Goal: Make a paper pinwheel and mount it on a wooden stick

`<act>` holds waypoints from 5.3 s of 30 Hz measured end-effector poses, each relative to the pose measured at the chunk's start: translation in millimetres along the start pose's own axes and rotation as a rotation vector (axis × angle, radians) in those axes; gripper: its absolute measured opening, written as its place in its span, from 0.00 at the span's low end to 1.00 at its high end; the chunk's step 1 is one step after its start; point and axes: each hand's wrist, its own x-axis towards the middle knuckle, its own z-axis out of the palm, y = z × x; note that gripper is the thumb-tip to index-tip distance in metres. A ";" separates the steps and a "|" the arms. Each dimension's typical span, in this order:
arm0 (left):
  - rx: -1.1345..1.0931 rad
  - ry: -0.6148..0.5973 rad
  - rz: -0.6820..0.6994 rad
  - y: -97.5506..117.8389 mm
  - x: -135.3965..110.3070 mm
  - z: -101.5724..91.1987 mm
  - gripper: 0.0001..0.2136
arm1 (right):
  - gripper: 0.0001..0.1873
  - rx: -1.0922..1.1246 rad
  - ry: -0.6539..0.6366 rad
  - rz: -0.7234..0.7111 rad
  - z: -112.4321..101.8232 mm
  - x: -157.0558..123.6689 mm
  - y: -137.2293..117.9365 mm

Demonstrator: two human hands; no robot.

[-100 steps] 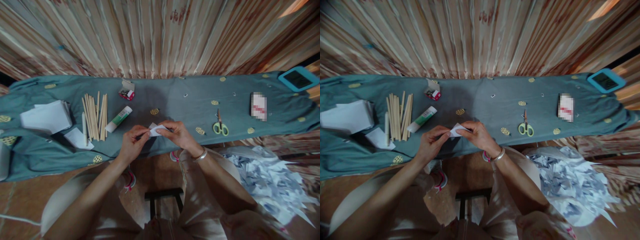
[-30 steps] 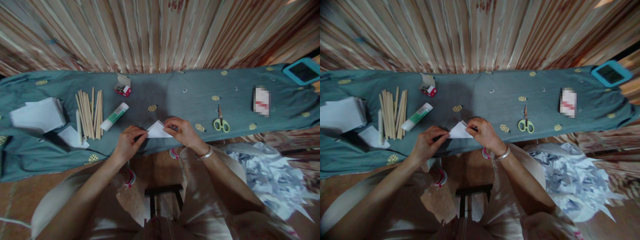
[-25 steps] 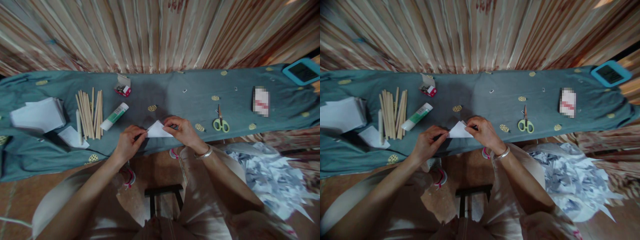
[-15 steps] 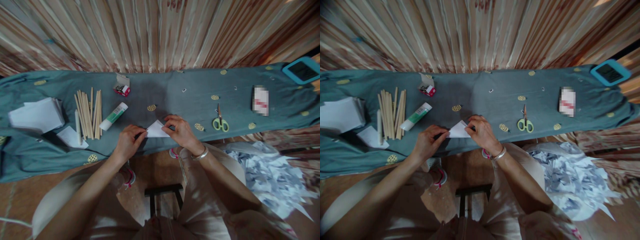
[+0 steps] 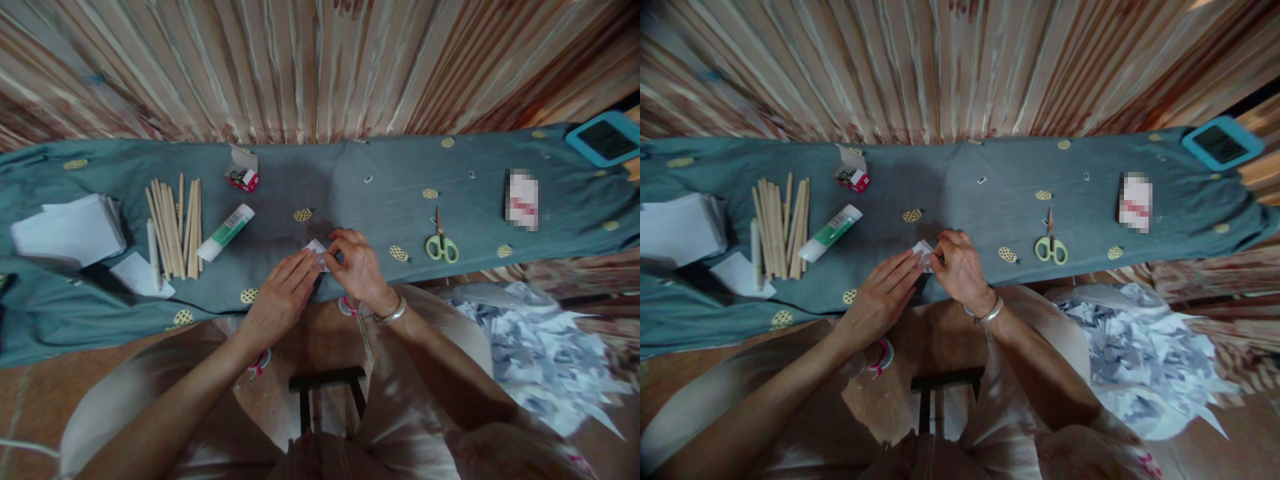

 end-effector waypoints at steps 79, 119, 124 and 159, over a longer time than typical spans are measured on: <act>0.060 -0.194 -0.039 5.0 -8.9 12.9 0.24 | 0.18 -0.178 -0.056 -0.068 3.1 -26.9 -4.3; 0.052 -0.143 -0.144 -27.7 -44.5 -15.7 0.25 | 0.25 -0.132 -0.072 -0.107 -5.8 -44.7 17.8; 0.055 -0.119 -0.147 -28.1 -43.6 -15.8 0.24 | 0.24 0.017 -0.045 -0.086 -15.1 -34.7 18.2; -0.233 0.010 -0.390 -31.7 -17.0 -3.3 0.12 | 0.04 -0.030 -0.012 -0.003 5.3 -1.6 3.1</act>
